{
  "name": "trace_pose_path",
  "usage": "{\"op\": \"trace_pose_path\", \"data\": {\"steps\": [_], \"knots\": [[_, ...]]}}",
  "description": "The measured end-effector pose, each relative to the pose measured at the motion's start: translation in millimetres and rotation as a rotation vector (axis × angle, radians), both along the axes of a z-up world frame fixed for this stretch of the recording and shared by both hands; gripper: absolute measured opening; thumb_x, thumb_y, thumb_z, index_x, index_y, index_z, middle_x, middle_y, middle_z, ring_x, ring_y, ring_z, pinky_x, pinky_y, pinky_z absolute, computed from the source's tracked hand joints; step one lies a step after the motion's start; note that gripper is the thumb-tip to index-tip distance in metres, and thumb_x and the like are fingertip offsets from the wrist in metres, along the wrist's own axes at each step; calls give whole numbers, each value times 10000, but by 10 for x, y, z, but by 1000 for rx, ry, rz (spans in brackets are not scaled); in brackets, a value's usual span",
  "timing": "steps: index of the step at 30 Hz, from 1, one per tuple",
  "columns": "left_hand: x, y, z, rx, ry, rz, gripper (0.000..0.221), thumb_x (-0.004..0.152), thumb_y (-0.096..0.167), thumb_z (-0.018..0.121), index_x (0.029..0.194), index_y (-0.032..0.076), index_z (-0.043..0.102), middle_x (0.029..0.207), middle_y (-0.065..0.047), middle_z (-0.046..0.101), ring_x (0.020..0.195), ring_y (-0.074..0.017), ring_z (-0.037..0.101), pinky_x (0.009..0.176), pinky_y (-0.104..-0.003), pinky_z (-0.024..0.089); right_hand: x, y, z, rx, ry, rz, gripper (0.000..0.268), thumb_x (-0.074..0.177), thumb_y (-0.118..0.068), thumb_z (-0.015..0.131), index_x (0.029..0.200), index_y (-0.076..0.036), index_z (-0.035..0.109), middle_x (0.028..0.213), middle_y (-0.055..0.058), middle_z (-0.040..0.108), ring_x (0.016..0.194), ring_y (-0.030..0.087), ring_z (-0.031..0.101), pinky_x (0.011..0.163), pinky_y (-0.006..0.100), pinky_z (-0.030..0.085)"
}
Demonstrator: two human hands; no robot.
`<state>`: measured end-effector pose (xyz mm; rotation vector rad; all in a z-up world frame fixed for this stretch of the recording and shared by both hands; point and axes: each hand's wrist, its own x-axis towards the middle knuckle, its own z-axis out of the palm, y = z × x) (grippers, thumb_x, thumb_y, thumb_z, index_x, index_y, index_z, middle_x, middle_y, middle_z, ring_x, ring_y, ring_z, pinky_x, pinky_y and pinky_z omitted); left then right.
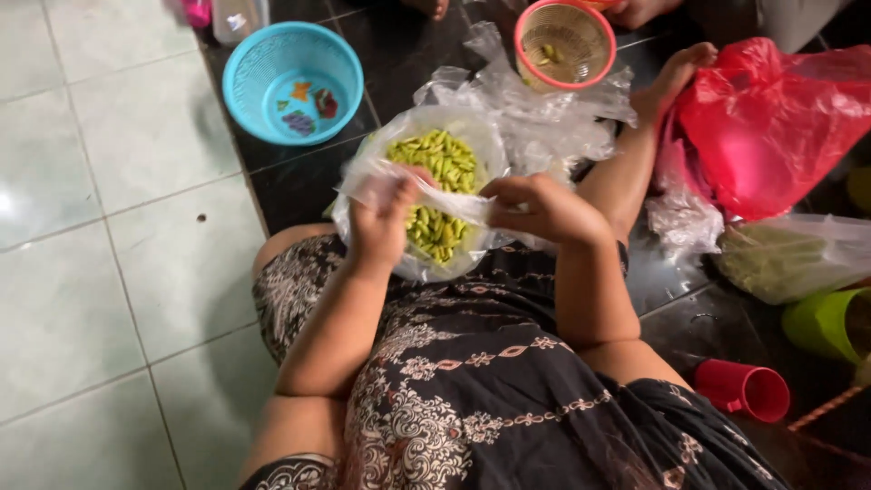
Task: Picking small green chilies from a pile and placing them into a clear plastic bag while sitting on the floor.
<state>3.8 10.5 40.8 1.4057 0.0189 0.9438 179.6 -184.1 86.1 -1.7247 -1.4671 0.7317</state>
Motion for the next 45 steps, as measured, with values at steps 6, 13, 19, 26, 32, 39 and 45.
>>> {"op": "trace_pose_path", "data": {"steps": [6,13,19,26,32,39,45], "knots": [[-135,248,-33,-726,-36,181,312,948,323,742,1027,22,749,930,-94,742,830,-173,706,801,-330,611,-83,-309,160,95,-66,-261,322,882,-131,836,1188,-101,740,951,73,766,965,177,719,924,382,543],[-148,-71,-20,-534,-6,679,838,1008,310,818,1589,119,246,1617,-258,239,1515,-430,294,1230,-596,333,-31,-319,-144,560,334,-513,276,935,8,795,1111,112,609,840,162,655,673,126,597,653,240,522],[-159,-516,447,497,-226,607,654,820,679,707,978,44,690,947,-110,678,928,-288,602,993,-447,365,-671,14,-148,796,295,-627,333,853,-68,886,1010,35,611,768,104,628,581,116,559,535,229,463],[-80,-515,232,412,47,201,239,841,278,833,805,109,669,650,-24,656,588,-221,652,663,-357,502,-702,130,-278,726,530,-450,333,885,-41,798,1118,68,586,884,149,667,699,139,650,642,241,531],[-105,-425,177,276,4,221,228,920,265,774,896,71,656,762,-72,668,645,-221,641,647,-335,534,-595,139,-291,795,645,-410,411,848,-10,806,1141,80,532,913,147,655,700,131,658,650,243,559],[-93,-454,194,316,55,90,115,899,46,742,825,36,654,734,-100,650,610,-224,618,583,-303,544,-740,237,-303,807,810,-336,341,897,-14,741,1141,95,529,806,183,661,671,214,715,672,368,640],[-151,-459,-63,-211,23,-118,150,969,134,696,891,40,609,955,-119,688,837,-157,706,732,-288,596,-634,270,-445,767,467,-504,138,917,80,679,1040,90,618,810,170,634,700,173,640,678,281,538]]}}
